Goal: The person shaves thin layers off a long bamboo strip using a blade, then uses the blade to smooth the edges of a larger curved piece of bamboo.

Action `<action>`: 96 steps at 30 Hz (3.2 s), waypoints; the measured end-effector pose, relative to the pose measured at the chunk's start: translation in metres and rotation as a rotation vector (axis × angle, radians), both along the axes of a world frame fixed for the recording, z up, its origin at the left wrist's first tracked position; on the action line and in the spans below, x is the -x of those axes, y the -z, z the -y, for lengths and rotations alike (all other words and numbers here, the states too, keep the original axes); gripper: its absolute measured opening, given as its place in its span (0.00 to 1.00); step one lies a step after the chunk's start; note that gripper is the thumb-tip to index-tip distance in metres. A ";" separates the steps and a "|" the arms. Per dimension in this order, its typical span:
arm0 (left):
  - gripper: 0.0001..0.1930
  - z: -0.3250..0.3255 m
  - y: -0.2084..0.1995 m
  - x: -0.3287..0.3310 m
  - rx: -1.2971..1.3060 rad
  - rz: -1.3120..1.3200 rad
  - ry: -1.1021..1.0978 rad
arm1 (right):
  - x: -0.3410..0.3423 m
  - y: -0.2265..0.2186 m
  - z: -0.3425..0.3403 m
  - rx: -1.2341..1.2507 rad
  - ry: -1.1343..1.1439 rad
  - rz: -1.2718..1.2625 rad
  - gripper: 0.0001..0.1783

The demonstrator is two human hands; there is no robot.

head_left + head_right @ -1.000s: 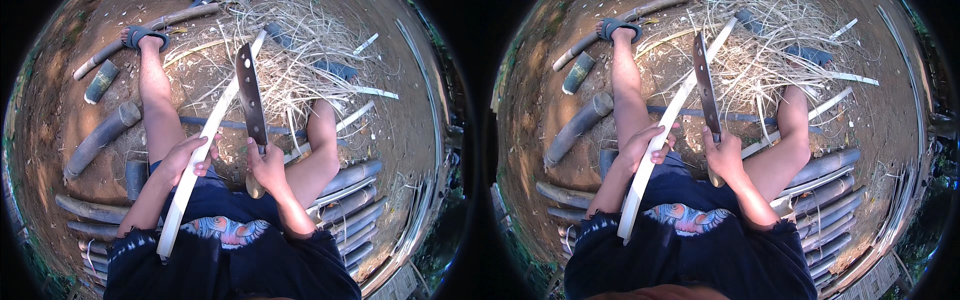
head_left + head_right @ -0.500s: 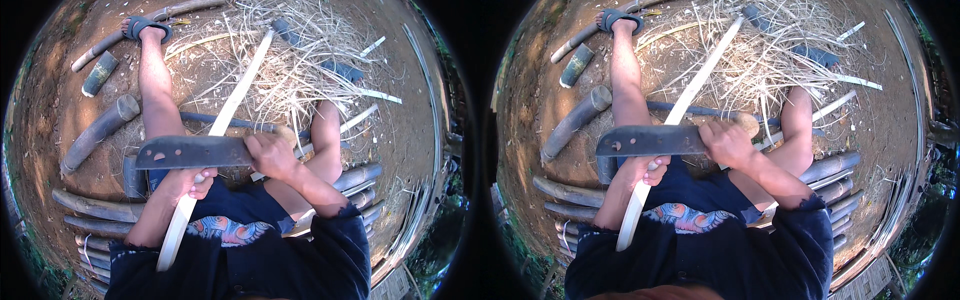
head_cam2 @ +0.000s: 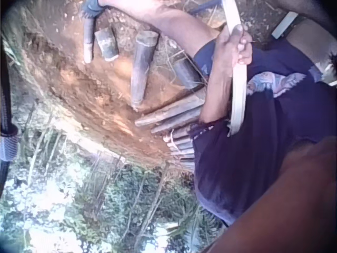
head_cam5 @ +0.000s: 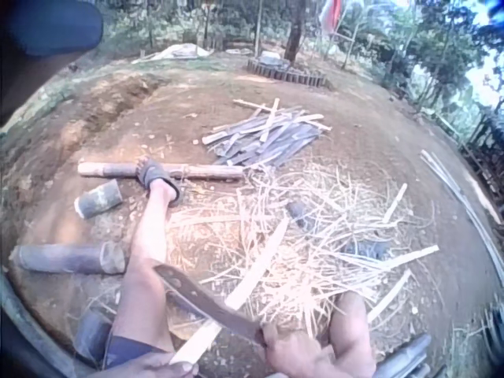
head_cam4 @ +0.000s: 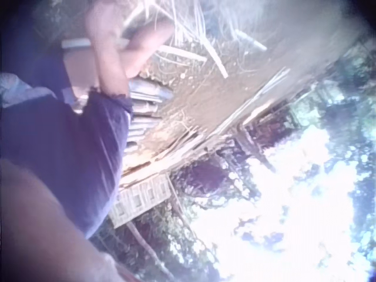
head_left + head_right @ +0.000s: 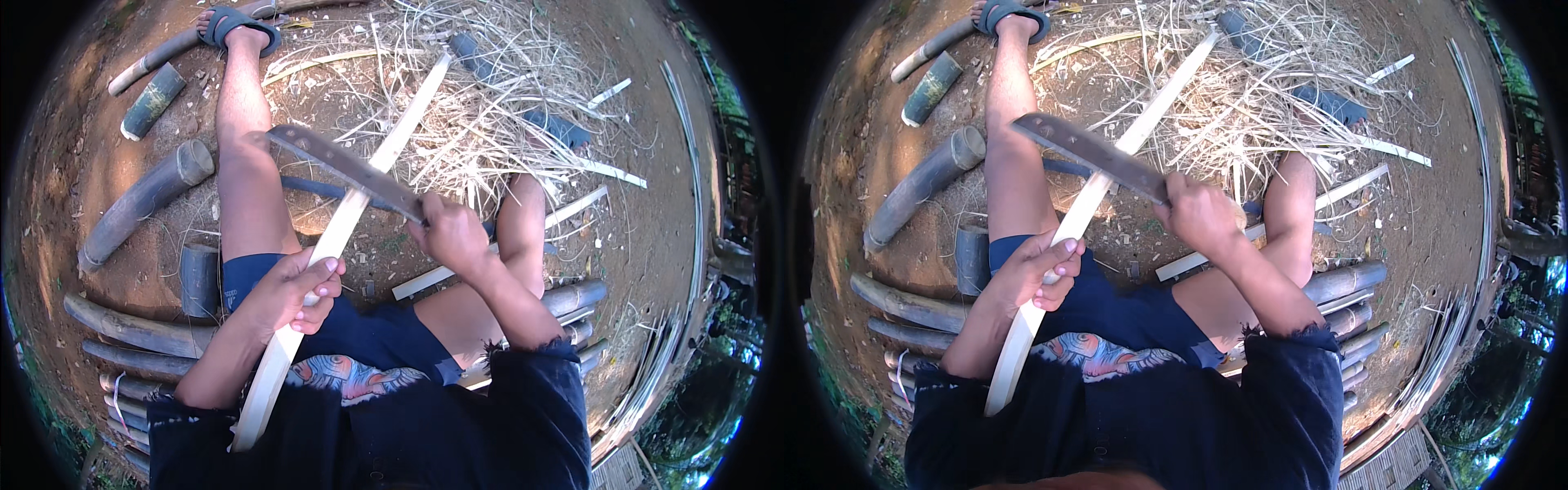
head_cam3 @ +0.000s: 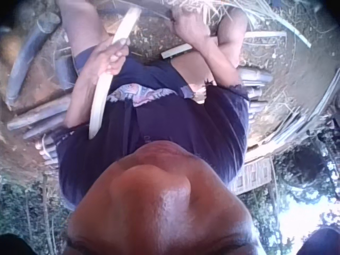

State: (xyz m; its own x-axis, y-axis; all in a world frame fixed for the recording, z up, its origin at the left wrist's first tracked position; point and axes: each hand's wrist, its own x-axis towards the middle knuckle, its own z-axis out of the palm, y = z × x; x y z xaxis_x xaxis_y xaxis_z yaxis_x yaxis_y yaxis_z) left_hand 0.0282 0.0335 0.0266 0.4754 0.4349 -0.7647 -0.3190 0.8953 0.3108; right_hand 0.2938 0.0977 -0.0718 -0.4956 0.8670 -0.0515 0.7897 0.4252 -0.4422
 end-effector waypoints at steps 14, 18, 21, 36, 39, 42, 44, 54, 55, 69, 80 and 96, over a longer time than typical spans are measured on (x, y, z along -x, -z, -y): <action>0.10 0.031 -0.029 0.045 0.063 -0.124 0.104 | -0.045 0.060 -0.045 -0.167 -0.080 0.141 0.13; 0.10 0.051 -0.033 0.073 0.086 -0.155 0.164 | -0.075 0.088 -0.083 0.014 0.235 0.312 0.16; 0.10 0.059 -0.030 0.077 0.162 -0.152 0.078 | -0.023 0.064 -0.049 0.008 0.073 0.164 0.15; 0.19 0.125 -0.054 0.121 0.191 -0.269 0.146 | -0.073 0.089 -0.083 -0.352 -0.044 0.107 0.16; 0.20 0.137 -0.069 0.129 0.207 -0.337 0.186 | -0.093 0.083 -0.117 -0.059 0.442 0.181 0.15; 0.19 0.125 -0.070 0.122 0.208 -0.395 0.217 | -0.096 0.092 -0.119 -0.176 0.407 0.129 0.16; 0.19 0.131 -0.061 0.129 0.165 -0.415 0.196 | -0.070 0.085 -0.105 -0.220 0.273 0.062 0.16; 0.23 0.161 -0.083 0.138 0.047 -0.397 0.271 | -0.170 0.095 -0.163 -0.042 0.907 0.290 0.23; 0.23 0.157 -0.074 0.129 0.023 -0.350 0.230 | -0.165 0.088 -0.158 -0.046 0.938 0.276 0.23; 0.20 -0.022 -0.039 0.070 -0.402 -0.310 0.006 | -0.033 0.093 0.006 0.445 0.921 -0.015 0.22; 0.19 -0.097 -0.049 0.014 -0.861 -0.340 -0.203 | 0.021 0.042 0.007 0.209 0.548 -0.311 0.25; 0.15 -0.109 -0.060 -0.029 -1.227 -0.361 -0.439 | 0.081 -0.082 0.066 0.538 0.217 -1.179 0.18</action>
State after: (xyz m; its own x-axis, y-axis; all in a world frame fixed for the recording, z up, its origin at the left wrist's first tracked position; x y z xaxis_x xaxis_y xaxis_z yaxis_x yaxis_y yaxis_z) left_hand 0.0570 0.1423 0.0862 -0.0211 0.9850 0.1711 -0.2361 -0.1712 0.9565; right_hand 0.2127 0.0322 0.0103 -0.3344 0.9412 -0.0478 -0.1554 -0.1051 -0.9822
